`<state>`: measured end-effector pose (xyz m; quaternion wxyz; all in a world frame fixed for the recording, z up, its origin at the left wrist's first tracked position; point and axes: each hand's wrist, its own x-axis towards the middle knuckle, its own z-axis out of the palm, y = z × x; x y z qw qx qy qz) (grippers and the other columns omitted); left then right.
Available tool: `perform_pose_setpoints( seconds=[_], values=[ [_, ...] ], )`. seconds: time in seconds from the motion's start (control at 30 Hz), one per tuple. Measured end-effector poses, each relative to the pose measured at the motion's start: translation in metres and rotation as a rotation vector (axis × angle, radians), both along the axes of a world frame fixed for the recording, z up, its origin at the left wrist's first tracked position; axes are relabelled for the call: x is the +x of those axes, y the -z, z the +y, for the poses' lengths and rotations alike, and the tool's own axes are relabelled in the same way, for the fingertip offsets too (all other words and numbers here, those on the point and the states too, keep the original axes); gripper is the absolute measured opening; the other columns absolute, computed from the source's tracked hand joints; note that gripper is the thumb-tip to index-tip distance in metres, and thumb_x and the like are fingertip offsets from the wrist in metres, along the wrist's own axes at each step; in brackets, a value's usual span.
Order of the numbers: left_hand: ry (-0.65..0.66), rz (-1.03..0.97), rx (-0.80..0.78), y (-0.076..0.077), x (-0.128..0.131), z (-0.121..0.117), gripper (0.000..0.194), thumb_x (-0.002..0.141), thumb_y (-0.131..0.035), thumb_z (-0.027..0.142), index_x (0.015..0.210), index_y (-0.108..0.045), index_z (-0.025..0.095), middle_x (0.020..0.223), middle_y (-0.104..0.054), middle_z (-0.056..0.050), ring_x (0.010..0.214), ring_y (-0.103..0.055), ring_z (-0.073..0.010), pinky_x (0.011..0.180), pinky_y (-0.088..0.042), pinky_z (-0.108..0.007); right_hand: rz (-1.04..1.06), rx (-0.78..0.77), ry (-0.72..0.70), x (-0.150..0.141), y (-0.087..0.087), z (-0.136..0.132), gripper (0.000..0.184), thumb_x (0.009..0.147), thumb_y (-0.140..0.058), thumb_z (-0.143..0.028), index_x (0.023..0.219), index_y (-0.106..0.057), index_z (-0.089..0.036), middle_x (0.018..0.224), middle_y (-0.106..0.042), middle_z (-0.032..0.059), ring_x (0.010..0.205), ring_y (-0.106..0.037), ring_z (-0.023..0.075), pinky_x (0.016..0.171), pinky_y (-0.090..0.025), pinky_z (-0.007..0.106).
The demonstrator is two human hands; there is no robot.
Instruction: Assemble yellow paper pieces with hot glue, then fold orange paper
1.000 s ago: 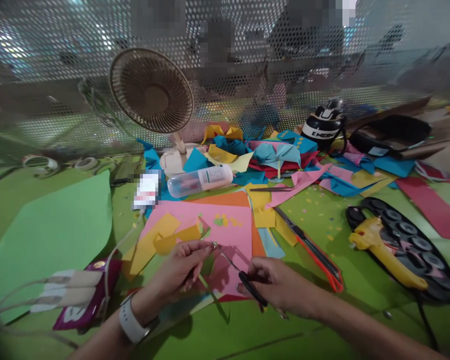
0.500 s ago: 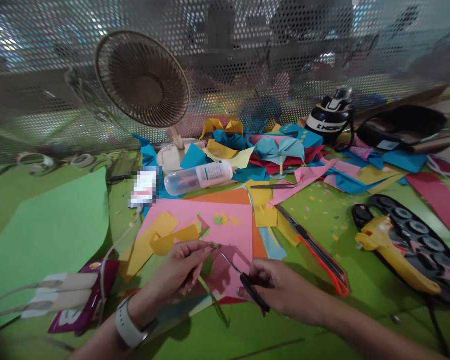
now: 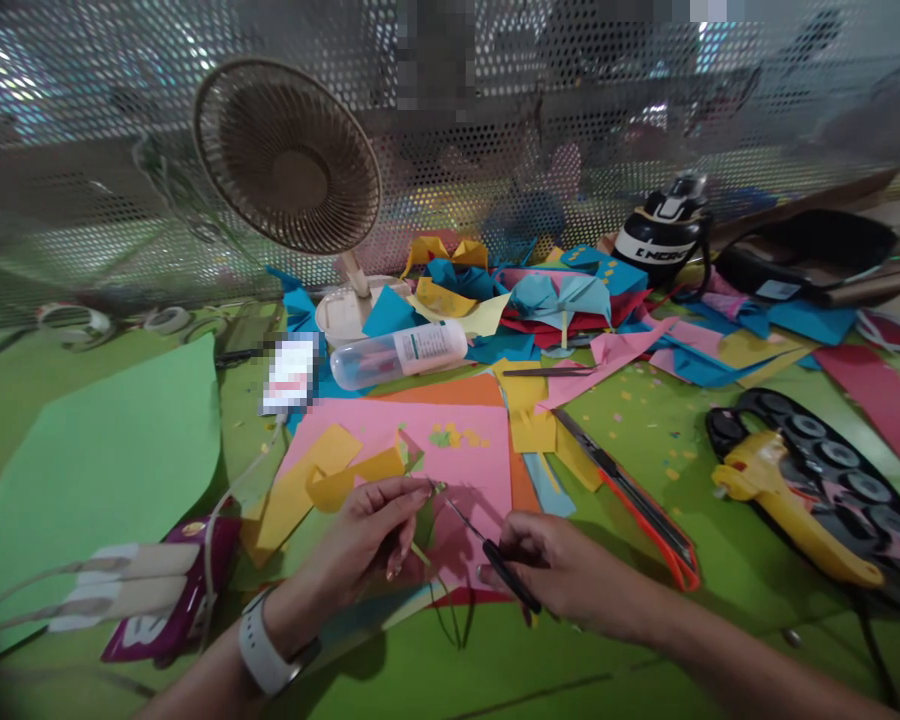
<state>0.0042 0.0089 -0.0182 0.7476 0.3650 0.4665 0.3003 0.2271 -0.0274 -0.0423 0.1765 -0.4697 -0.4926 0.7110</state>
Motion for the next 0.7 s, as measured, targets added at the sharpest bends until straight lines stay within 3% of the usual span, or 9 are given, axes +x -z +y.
perform_pose_setpoints(
  seconds=[0.23, 0.7],
  values=[
    [-0.015, 0.001, 0.017, 0.0045, -0.0003, -0.0014, 0.025, 0.079, -0.064, 0.039, 0.089, -0.064, 0.016, 0.044, -0.053, 0.007, 0.032, -0.04, -0.004, 0.035, -0.029, -0.015, 0.012, -0.003, 0.011, -0.0002, 0.0011, -0.0009, 0.039, 0.076, -0.066, -0.052, 0.074, -0.046, -0.019, 0.062, -0.044, -0.0062, 0.054, -0.044, 0.0066, 0.046, -0.038, 0.017],
    [-0.03, 0.023, -0.002, -0.0005, 0.0017, -0.0014, 0.029, 0.075, -0.067, 0.039, 0.09, -0.063, 0.015, 0.045, -0.053, 0.007, 0.032, -0.042, -0.005, 0.035, -0.031, -0.016, -0.012, 0.008, 0.01, -0.0016, -0.0003, -0.0007, 0.042, 0.077, -0.062, -0.058, 0.074, -0.045, -0.019, 0.062, -0.043, -0.0059, 0.053, -0.042, 0.0065, 0.047, -0.039, 0.017]
  ],
)
